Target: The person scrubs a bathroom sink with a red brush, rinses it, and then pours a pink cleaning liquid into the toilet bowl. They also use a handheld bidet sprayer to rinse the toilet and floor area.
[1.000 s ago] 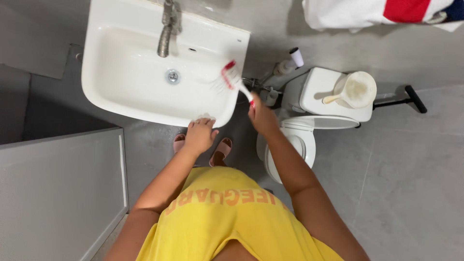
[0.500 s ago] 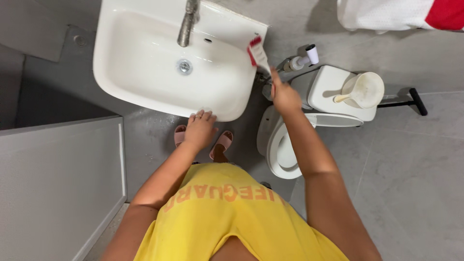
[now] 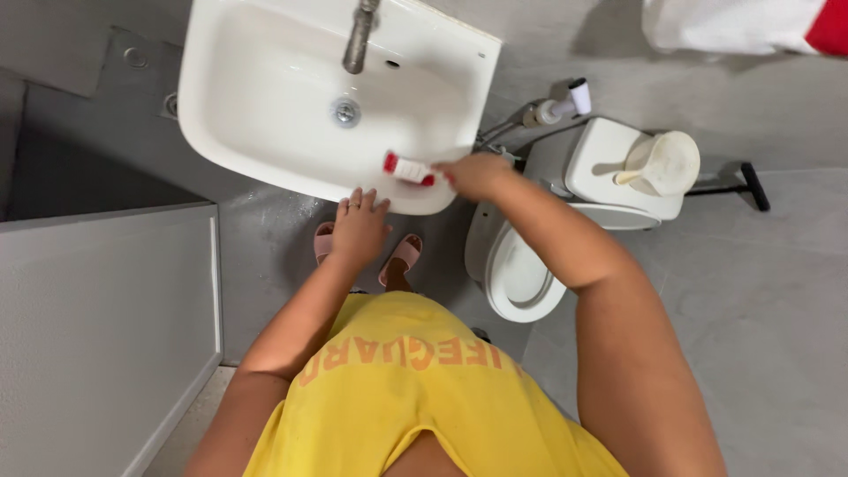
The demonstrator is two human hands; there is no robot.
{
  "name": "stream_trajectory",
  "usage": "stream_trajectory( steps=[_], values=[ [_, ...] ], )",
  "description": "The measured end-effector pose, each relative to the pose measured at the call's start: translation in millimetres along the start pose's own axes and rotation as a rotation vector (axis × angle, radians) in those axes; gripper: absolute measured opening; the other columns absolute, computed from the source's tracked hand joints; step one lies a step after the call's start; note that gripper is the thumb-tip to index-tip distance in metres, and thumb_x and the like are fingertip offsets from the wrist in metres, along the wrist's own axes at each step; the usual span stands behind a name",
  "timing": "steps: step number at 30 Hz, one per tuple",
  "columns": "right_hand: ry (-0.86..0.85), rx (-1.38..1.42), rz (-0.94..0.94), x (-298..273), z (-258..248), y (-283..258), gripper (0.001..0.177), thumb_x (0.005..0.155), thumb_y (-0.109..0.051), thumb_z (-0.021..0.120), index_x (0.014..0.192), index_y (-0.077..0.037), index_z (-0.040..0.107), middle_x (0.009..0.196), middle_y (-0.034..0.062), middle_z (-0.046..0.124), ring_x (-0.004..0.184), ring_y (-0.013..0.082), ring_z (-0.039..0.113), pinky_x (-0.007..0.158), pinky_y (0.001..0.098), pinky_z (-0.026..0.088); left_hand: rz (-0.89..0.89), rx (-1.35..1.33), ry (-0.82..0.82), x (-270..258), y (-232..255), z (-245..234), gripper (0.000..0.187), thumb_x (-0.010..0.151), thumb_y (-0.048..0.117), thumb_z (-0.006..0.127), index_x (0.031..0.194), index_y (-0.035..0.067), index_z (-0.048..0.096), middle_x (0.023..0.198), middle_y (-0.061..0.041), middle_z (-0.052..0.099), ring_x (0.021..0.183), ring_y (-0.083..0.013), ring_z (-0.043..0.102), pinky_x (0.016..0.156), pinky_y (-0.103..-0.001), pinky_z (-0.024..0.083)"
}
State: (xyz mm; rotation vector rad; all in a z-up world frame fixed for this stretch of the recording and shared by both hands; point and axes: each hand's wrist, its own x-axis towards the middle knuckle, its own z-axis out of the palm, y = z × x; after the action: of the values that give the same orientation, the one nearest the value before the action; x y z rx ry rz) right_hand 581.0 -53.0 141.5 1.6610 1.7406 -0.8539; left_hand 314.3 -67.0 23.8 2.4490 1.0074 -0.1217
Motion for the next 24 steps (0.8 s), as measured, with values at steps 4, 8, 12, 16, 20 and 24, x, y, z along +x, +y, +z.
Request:
stream_trajectory(
  steps=[4,8,12,16,20,24],
  values=[
    [0.032,0.128,0.289,60.6,-19.4,25.1,0.043,0.113,-0.029,0.034,0.154,-0.033,0.046,0.130,0.0141,0.069,0.117,0.0343,0.069,0.093,0.0481,0.056,-0.036,-0.036,0.069,-20.4,-18.8,-11.0,0.048,0.095,0.033,0.065,0.138,0.013,0.059,0.153,-0.016,0.046,0.146,-0.0377,0.036,0.117,-0.054,0.027],
    [0.074,-0.021,-0.045,97.0,50.1,9.5,0.040,0.106,-0.035,0.041,0.142,-0.043,0.056,0.133,0.0106,0.067,0.121,0.0303,0.064,0.100,0.0440,0.052,-0.115,-0.118,0.123,-35.7,-40.8,-27.5,0.047,0.093,0.031,0.065,0.137,0.013,0.060,0.151,-0.015,0.047,0.145,-0.0378,0.035,0.116,-0.055,0.027],
    [0.072,0.271,0.186,92.9,6.9,22.1,0.048,0.111,-0.051,0.038,0.155,-0.032,0.041,0.132,0.0156,0.065,0.122,0.0309,0.062,0.104,0.0434,0.046,-0.151,-0.164,0.170,-46.4,-53.6,-33.4,0.045,0.094,0.029,0.065,0.136,0.012,0.062,0.150,-0.015,0.050,0.145,-0.0369,0.037,0.116,-0.055,0.029],
    [0.028,0.341,0.331,59.3,-14.2,-2.7,0.060,0.111,-0.035,0.033,0.169,-0.026,0.024,0.122,0.0234,0.075,0.112,0.0372,0.073,0.100,0.0472,0.052,-0.114,-0.170,0.206,-49.8,-59.9,-32.5,0.044,0.095,0.028,0.065,0.136,0.011,0.062,0.149,-0.016,0.051,0.144,-0.0374,0.038,0.115,-0.055,0.030],
    [0.038,0.317,0.205,30.4,4.6,-8.7,0.052,0.108,-0.042,0.036,0.157,-0.024,0.040,0.133,0.0173,0.067,0.121,0.0339,0.064,0.103,0.0447,0.048,-0.095,-0.158,0.208,-42.4,-64.1,-24.8,0.044,0.095,0.029,0.065,0.134,0.010,0.062,0.148,-0.016,0.051,0.144,-0.0380,0.038,0.115,-0.055,0.030],
    [-0.006,0.275,0.409,39.7,9.8,5.3,0.058,0.108,-0.032,0.032,0.165,-0.029,0.028,0.130,0.0189,0.068,0.113,0.0383,0.069,0.099,0.0483,0.052,-0.042,-0.081,0.194,-31.7,-67.0,-24.1,0.045,0.094,0.028,0.065,0.135,0.009,0.062,0.147,-0.014,0.052,0.142,-0.0355,0.040,0.114,-0.055,0.030]
  ],
)
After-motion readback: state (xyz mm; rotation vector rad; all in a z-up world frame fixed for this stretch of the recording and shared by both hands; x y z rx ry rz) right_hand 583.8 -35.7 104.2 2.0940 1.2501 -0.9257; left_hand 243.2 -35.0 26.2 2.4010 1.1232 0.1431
